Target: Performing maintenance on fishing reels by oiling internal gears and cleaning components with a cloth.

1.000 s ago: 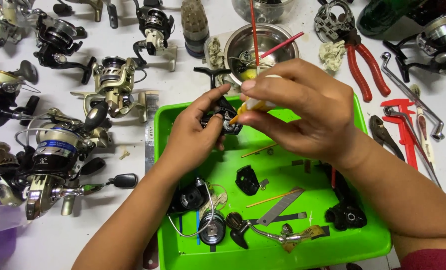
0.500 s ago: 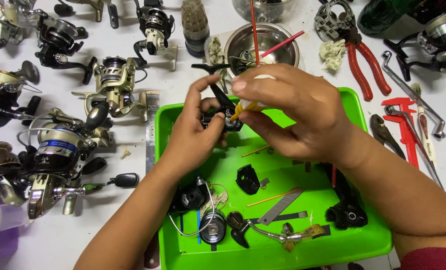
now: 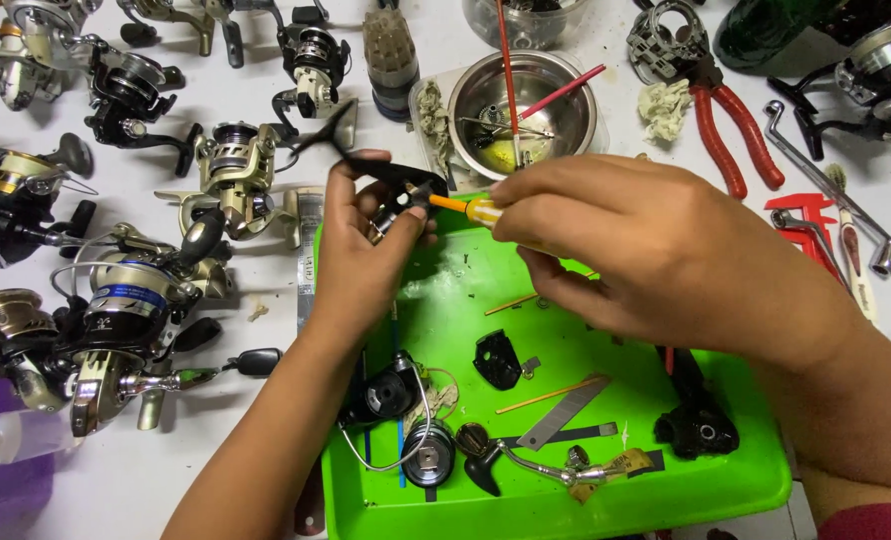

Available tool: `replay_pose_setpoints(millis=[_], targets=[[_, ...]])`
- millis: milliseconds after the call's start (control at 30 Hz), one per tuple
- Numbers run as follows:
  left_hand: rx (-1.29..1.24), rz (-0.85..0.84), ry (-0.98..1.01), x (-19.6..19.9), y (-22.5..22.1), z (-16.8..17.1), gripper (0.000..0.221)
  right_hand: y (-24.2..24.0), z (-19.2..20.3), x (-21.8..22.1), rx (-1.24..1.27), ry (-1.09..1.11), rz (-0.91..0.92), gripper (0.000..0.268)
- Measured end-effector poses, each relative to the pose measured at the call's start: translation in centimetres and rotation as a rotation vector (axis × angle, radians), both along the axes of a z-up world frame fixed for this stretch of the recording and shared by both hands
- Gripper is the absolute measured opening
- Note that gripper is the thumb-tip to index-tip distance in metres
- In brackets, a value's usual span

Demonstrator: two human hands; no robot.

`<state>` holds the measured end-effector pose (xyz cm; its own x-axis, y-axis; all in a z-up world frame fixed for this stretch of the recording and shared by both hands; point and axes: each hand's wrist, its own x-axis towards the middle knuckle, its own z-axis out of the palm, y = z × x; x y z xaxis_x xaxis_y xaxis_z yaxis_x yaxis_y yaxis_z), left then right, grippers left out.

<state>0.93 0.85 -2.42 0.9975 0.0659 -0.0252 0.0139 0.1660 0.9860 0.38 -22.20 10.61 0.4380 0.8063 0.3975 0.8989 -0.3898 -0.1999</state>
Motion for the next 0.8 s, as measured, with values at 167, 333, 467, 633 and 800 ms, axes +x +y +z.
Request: replay_pose_setpoints(millis=[167, 333, 467, 633, 800], targets=[[-0.037, 0.067, 0.017, 0.2, 0.2, -0.2, 0.033, 0.2, -2.2, -0.2, -0.109, -0.173, -0.073, 0.034], [-0.085, 0.080, 0.005, 0.3, 0.3, -0.1, 0.038, 0.5, -5.0, 0.2, -0.174, -0.287, -0.173, 0.048], [0.061, 0.106, -0.055, 0.2, 0.2, 0.1, 0.035, 1.1, -6.5, 0.3, -0.241, -0.551, -0.237, 0.039], [0.170, 0.119, -0.038, 0.3, 0.3, 0.3, 0.043, 1.9, -7.4, -0.1, -0.307, -0.610, -0.258, 0.040], [0.426, 0.145, -0.078, 0.3, 0.5, 1.0, 0.055, 2.2, -7.5, 0.2, -0.309, -0.604, -0.209, 0.040]])
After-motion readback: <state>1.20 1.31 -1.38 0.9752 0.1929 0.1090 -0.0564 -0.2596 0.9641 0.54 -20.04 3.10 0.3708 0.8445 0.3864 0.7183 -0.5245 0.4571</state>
